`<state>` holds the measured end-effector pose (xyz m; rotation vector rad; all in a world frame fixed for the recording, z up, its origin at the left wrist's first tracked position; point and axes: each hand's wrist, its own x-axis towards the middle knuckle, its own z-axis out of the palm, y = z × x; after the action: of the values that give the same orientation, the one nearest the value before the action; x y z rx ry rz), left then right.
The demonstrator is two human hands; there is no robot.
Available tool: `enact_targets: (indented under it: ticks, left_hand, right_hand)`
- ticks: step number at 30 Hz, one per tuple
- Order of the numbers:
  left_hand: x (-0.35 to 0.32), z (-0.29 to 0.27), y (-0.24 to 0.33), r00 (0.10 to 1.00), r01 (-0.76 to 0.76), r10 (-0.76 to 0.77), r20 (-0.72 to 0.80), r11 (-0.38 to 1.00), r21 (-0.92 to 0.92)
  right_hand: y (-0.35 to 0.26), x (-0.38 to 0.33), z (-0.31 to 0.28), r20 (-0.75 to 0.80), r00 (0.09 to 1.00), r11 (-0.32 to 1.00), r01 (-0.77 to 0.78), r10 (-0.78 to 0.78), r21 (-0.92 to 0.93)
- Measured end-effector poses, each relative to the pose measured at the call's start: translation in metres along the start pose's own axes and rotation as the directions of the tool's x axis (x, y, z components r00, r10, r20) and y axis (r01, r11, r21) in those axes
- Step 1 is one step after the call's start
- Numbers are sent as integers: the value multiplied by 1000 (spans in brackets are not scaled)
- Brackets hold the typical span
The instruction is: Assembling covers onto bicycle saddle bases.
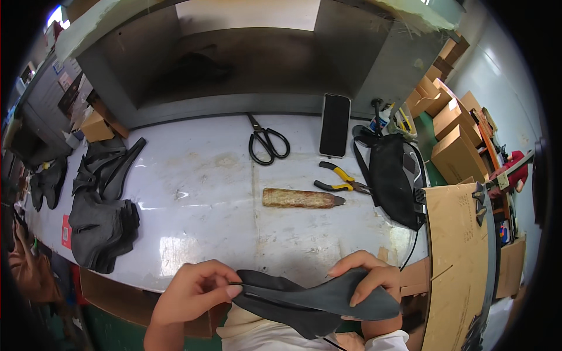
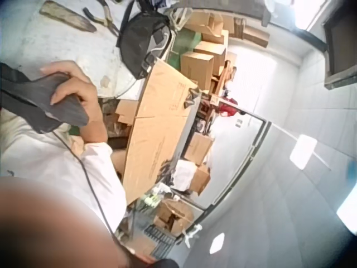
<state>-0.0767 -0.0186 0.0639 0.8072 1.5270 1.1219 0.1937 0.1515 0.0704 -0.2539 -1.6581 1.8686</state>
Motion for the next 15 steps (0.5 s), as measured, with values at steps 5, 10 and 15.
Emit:
enact_targets:
  ticks: [5, 10, 15]
  left_hand:
    - [4, 9, -41, 951, 204, -84, 299, 895, -396]
    - [14, 34, -54, 874, 450, -197, 445, 673, -587]
    - [10, 44, -59, 890, 438, -179, 418, 588, -680]
  right_hand:
    - [1, -6, 19, -285, 885, 773, -121, 368, 623]
    - [81, -4, -10, 171, 978, 660, 208, -122, -722]
    - [52, -31, -12, 117, 872, 880, -469, 476, -80]
